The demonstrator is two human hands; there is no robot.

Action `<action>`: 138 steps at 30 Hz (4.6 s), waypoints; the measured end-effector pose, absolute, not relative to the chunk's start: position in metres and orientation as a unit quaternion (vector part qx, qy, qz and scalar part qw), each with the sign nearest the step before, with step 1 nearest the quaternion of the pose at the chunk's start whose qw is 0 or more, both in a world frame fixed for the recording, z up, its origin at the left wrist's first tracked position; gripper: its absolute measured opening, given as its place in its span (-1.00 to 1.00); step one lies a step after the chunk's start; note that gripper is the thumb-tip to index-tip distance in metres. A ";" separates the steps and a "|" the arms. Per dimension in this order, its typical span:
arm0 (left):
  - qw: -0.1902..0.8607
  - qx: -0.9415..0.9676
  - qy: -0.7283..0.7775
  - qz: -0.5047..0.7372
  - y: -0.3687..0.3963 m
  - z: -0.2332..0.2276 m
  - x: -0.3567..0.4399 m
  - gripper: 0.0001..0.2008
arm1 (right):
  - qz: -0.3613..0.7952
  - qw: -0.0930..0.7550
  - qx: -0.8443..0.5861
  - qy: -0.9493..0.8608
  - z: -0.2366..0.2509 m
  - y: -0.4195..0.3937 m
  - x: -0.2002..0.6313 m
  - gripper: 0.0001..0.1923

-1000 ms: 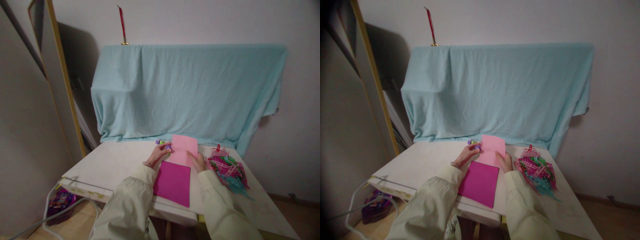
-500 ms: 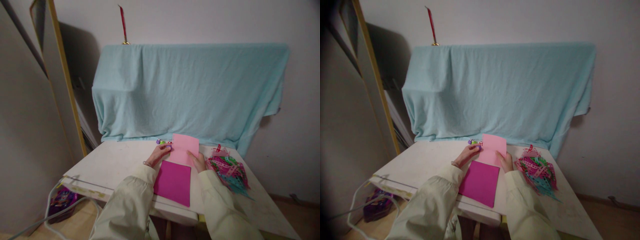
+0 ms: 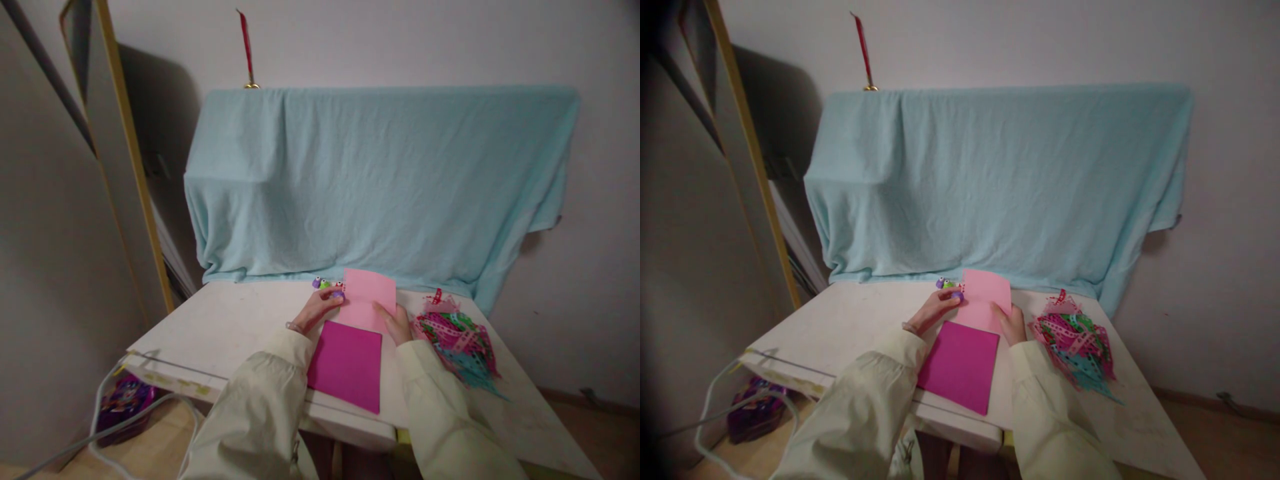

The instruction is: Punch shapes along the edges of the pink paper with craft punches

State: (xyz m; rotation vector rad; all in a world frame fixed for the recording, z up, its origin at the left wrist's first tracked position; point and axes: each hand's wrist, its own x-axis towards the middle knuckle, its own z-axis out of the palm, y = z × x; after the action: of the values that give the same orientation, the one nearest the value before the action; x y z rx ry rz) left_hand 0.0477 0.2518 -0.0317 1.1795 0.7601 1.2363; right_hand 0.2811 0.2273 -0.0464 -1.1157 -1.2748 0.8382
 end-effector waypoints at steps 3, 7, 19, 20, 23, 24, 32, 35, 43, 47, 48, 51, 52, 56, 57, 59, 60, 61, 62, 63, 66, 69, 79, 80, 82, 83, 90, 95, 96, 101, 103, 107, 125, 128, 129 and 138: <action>0.589 0.510 0.332 0.532 0.252 -0.031 0.046 -0.50 | 0.356 0.576 -0.479 -0.558 -0.046 0.226 0.281 -0.57; 0.583 0.523 0.343 0.518 0.252 -0.029 0.044 -0.47 | 0.352 0.562 -0.486 -0.569 -0.043 0.225 0.279 -0.54; 0.557 0.571 0.365 0.481 0.253 -0.029 0.040 -0.49 | 0.332 0.555 -0.492 -0.582 -0.047 0.229 0.281 -0.54; 0.556 0.574 0.364 0.477 0.253 -0.028 0.040 -0.49 | 0.329 0.555 -0.494 -0.583 -0.048 0.230 0.281 -0.54; 0.556 0.580 0.364 0.471 0.251 -0.026 0.039 -0.49 | 0.321 0.558 -0.499 -0.580 -0.050 0.231 0.282 -0.52; 0.556 0.581 0.362 0.470 0.251 -0.026 0.039 -0.49 | 0.321 0.558 -0.500 -0.579 -0.051 0.231 0.282 -0.51; 0.577 0.546 0.344 0.500 0.255 -0.031 0.041 -0.53 | 0.334 0.557 -0.496 -0.576 -0.052 0.232 0.283 -0.50; 0.607 0.521 0.326 0.504 0.258 -0.036 0.040 -0.52 | 0.346 0.554 -0.491 -0.576 -0.051 0.230 0.281 -0.51; 0.624 0.512 0.318 0.497 0.256 -0.038 0.042 -0.50 | 0.351 0.547 -0.482 -0.587 -0.051 0.230 0.280 -0.54; 0.640 0.496 0.316 0.495 0.253 -0.034 0.044 -0.48 | 0.349 0.542 -0.489 -0.587 -0.051 0.229 0.280 -0.54; 0.640 0.494 0.317 0.495 0.252 -0.033 0.044 -0.48 | 0.350 0.541 -0.490 -0.587 -0.050 0.229 0.280 -0.54; 0.636 0.501 0.318 0.493 0.253 -0.033 0.044 -0.47 | 0.357 0.540 -0.486 -0.587 -0.049 0.229 0.280 -0.54; 0.634 0.506 0.318 0.490 0.253 -0.033 0.043 -0.48 | 0.358 0.540 -0.485 -0.587 -0.049 0.229 0.280 -0.55; 0.632 0.520 0.315 0.481 0.252 -0.031 0.043 -0.50 | 0.350 0.540 -0.491 -0.588 -0.049 0.229 0.280 -0.53; 0.632 0.523 0.314 0.478 0.251 -0.031 0.043 -0.51 | 0.345 0.540 -0.494 -0.587 -0.049 0.229 0.281 -0.53; 0.635 0.523 0.315 0.473 0.250 -0.029 0.043 -0.50 | 0.339 0.542 -0.498 -0.586 -0.051 0.230 0.281 -0.51; 0.636 0.522 0.317 0.472 0.250 -0.029 0.043 -0.50 | 0.337 0.545 -0.497 -0.585 -0.052 0.230 0.281 -0.51; 0.636 0.520 0.320 0.471 0.249 -0.029 0.043 -0.50 | 0.337 0.547 -0.497 -0.583 -0.052 0.231 0.281 -0.50; 0.637 0.519 0.321 0.471 0.249 -0.028 0.043 -0.49 | 0.339 0.550 -0.495 -0.581 -0.053 0.231 0.281 -0.50; 0.637 0.517 0.323 0.472 0.249 -0.028 0.043 -0.48 | 0.341 0.552 -0.495 -0.578 -0.054 0.232 0.281 -0.49; 0.637 0.514 0.324 0.475 0.249 -0.028 0.044 -0.47 | 0.353 0.549 -0.494 -0.574 -0.055 0.232 0.281 -0.49; 0.643 0.507 0.321 0.475 0.249 -0.027 0.043 -0.47 | 0.359 0.546 -0.487 -0.580 -0.055 0.231 0.281 -0.50; 0.645 0.511 0.314 0.474 0.248 -0.027 0.043 -0.51 | 0.358 0.551 -0.478 -0.583 -0.053 0.230 0.281 -0.51; 0.643 0.511 0.317 0.474 0.248 -0.027 0.043 -0.51 | 0.356 0.551 -0.480 -0.583 -0.052 0.230 0.281 -0.51; 0.639 0.512 0.324 0.474 0.248 -0.027 0.043 -0.49 | 0.353 0.549 -0.483 -0.584 -0.051 0.229 0.281 -0.52; 0.637 0.513 0.328 0.473 0.248 -0.026 0.043 -0.49 | 0.351 0.548 -0.485 -0.584 -0.051 0.229 0.281 -0.52; 0.637 0.510 0.330 0.474 0.249 -0.029 0.046 -0.50 | 0.346 0.540 -0.494 -0.587 -0.050 0.229 0.281 -0.51; 0.604 0.492 0.360 0.513 0.253 -0.037 0.052 -0.47 | 0.361 0.546 -0.494 -0.573 -0.048 0.228 0.280 -0.49; 0.598 0.489 0.366 0.519 0.255 -0.038 0.053 -0.47 | 0.364 0.547 -0.493 -0.570 -0.047 0.228 0.280 -0.49; 0.579 0.486 0.382 0.532 0.258 -0.040 0.058 -0.50 | 0.376 0.550 -0.485 -0.567 -0.047 0.227 0.280 -0.49; 0.578 0.484 0.379 0.537 0.257 -0.041 0.059 -0.51 | 0.377 0.549 -0.481 -0.570 -0.049 0.228 0.280 -0.50; 0.583 0.476 0.374 0.542 0.256 -0.044 0.060 -0.52 | 0.373 0.547 -0.477 -0.577 -0.051 0.229 0.279 -0.52; 0.590 0.506 0.381 0.501 0.253 -0.036 0.058 -0.46 | 0.335 0.562 -0.495 -0.572 -0.054 0.232 0.282 -0.52; 0.596 0.506 0.375 0.499 0.250 -0.033 0.058 -0.46 | 0.325 0.563 -0.488 -0.583 -0.054 0.232 0.283 -0.53; 0.597 0.508 0.372 0.497 0.250 -0.032 0.059 -0.47 | 0.322 0.562 -0.488 -0.585 -0.054 0.233 0.283 -0.53; 0.596 0.514 0.368 0.495 0.250 -0.034 0.059 -0.49 | 0.295 0.561 -0.506 -0.584 -0.059 0.236 0.287 -0.57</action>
State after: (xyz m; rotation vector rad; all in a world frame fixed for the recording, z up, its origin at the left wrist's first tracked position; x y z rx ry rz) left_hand 0.0587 0.2503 -0.0336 1.1924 0.8554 1.1490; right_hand 0.2868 0.2361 -0.0589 -1.1930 -1.3759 0.6955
